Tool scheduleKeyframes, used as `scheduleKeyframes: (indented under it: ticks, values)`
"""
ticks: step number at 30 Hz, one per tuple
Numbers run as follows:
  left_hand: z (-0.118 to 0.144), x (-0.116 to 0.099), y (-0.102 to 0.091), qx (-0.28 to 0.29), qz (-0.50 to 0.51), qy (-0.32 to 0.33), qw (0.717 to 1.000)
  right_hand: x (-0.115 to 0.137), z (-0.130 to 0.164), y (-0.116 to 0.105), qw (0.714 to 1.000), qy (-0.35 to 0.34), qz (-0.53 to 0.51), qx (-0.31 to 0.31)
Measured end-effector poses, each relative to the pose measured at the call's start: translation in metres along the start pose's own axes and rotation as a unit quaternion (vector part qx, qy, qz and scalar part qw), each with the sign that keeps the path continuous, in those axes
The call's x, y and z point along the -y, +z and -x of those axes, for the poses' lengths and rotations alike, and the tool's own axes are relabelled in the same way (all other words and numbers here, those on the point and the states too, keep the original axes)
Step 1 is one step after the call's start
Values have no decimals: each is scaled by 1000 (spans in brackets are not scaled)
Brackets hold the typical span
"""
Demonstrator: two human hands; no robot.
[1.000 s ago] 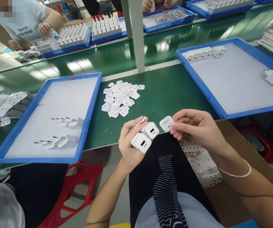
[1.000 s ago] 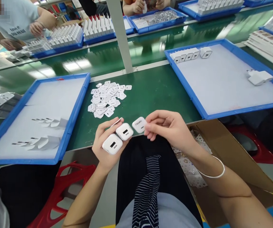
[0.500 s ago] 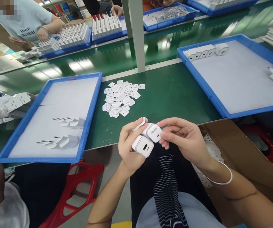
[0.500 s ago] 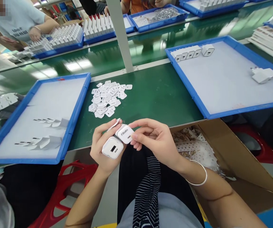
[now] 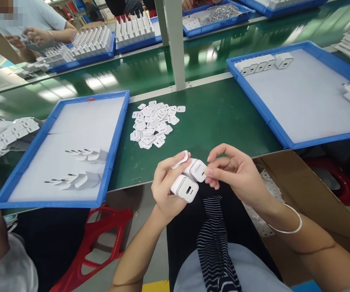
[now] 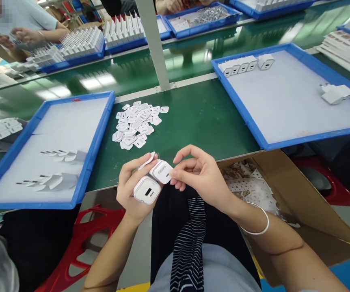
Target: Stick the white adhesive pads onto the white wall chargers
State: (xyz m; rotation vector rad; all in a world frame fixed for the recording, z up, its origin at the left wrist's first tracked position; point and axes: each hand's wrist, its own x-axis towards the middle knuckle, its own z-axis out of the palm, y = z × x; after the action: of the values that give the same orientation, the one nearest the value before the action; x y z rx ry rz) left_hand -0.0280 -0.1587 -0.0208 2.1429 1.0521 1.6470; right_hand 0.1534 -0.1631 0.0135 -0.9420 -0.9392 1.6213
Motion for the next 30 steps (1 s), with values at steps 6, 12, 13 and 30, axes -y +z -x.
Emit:
scheduleKeyframes:
  ticks: [6, 12, 13, 30]
  values:
    - [1, 1, -2, 4, -5, 12, 1000, 1, -1, -1, 1000, 22, 2, 13]
    - [1, 1, -1, 6, -9, -4, 1000, 1, -3, -1, 999, 17, 44, 13]
    - [2, 1, 0, 6, -8, -10, 1000, 0, -4, -1, 998, 17, 52, 12]
    - [15, -3, 8, 38, 98, -131, 986, -15, -17, -9, 985, 57, 116, 110]
